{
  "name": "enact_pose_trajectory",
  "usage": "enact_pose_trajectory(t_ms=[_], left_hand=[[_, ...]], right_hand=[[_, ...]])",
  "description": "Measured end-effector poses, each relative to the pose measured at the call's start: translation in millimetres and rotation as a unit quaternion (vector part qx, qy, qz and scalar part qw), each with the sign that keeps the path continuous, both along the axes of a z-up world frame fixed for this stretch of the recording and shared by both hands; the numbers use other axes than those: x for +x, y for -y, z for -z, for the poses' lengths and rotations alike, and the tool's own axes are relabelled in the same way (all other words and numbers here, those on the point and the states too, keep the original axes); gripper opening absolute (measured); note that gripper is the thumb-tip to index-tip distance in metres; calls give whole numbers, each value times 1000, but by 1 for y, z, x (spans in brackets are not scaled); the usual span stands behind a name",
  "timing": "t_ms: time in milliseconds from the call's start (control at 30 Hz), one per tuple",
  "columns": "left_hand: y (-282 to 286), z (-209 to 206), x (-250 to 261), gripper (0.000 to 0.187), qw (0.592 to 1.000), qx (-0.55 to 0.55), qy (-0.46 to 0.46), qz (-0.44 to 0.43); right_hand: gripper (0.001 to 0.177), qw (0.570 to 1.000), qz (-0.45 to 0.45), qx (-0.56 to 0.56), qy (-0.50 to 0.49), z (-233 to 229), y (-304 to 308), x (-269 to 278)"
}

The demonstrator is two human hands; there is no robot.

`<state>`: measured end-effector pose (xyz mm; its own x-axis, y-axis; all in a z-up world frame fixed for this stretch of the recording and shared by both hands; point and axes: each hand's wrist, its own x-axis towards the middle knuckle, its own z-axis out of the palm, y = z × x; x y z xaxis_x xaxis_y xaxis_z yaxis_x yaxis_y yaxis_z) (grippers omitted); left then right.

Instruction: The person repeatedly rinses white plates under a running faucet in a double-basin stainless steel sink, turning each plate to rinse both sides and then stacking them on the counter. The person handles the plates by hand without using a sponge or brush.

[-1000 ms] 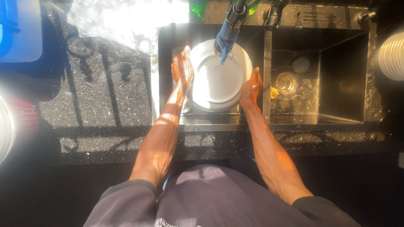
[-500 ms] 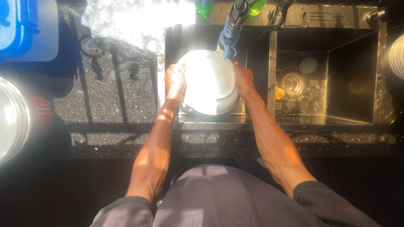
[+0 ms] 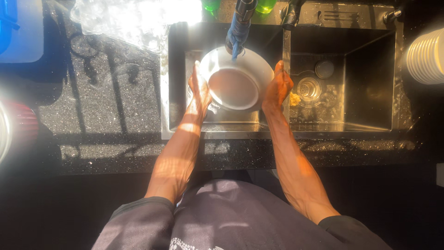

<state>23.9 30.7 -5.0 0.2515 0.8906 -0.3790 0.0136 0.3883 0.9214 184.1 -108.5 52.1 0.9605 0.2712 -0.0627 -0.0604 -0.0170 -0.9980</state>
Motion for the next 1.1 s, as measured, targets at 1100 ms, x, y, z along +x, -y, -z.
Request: enact_pose_trajectory(t_ms=[1100], left_hand=[[3, -119, -18, 55, 981, 93, -43, 167]], right_hand=[[34, 959, 126, 33, -253, 18, 10, -2]])
